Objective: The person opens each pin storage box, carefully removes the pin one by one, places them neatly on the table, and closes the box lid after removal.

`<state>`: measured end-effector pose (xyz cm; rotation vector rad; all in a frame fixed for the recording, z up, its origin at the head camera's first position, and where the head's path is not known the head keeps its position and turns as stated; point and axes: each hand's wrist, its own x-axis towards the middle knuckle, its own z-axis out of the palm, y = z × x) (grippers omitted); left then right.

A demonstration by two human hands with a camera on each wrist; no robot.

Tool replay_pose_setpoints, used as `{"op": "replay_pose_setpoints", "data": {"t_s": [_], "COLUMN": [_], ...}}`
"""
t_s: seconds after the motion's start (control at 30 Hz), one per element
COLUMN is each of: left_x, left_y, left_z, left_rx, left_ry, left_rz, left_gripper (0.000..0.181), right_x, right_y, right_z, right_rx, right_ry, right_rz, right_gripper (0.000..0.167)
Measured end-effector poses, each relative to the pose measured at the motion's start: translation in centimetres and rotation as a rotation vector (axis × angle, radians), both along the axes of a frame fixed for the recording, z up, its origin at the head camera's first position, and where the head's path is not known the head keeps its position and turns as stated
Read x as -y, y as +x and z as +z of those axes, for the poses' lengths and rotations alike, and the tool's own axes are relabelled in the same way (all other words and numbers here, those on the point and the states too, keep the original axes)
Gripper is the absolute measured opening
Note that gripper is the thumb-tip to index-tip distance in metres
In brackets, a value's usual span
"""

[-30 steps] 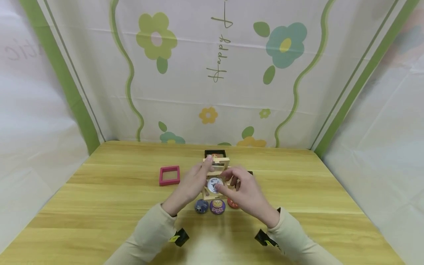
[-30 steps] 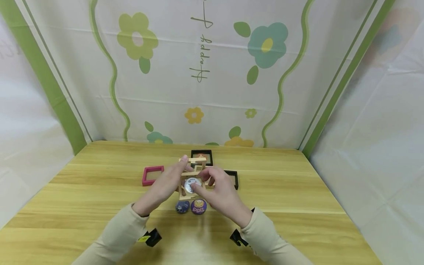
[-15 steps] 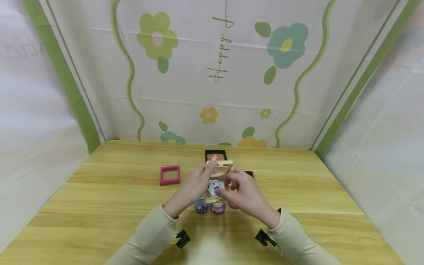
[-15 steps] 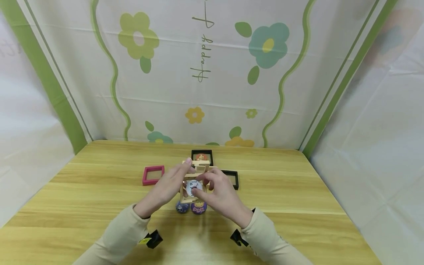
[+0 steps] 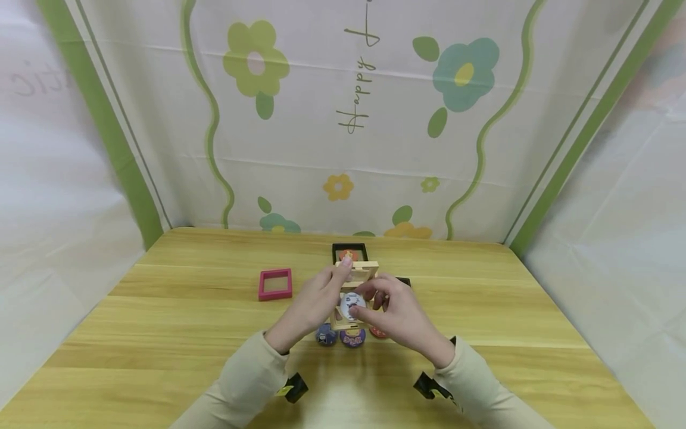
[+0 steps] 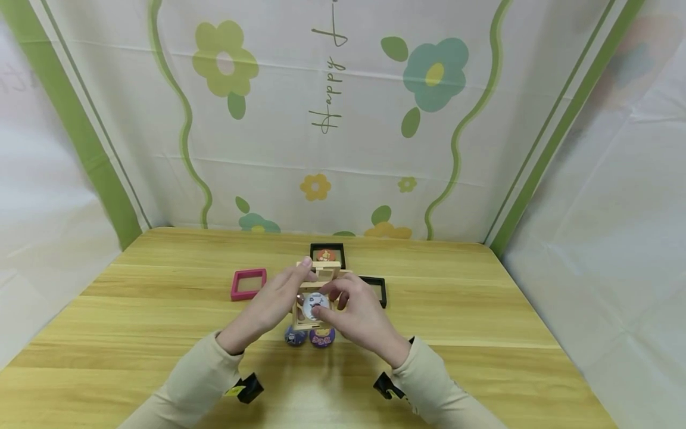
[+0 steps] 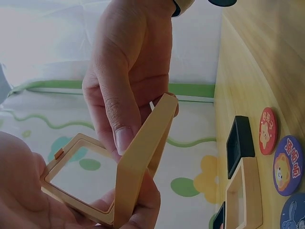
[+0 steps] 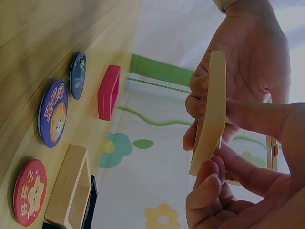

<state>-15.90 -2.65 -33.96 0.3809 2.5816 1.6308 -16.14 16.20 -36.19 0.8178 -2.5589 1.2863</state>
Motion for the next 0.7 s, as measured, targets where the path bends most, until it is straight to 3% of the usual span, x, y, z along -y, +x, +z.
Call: {"op": "replay_pose_setpoints", "data": {"t_s": [0.43,0.7], "left_x": [0.05,0.26], "left_y": [-0.01,-0.25], "left_z": [0.02,0.00], "left_rx": [0.027,0.029], "left_ry": [0.039,0.041], "left_rz": [-0.010,-0.001], "left_gripper": [0.080,0.079], "right_x": [-0.13,-0.08], "right_y": [0.00,-0.15], "right_z": [0.11,0.39], "right_rx": [0.048,0.097], "right_ry": [-0.017,-0.047], "right_rz": [0.007,0.007], "right_gripper": [0.018,0.009]}}
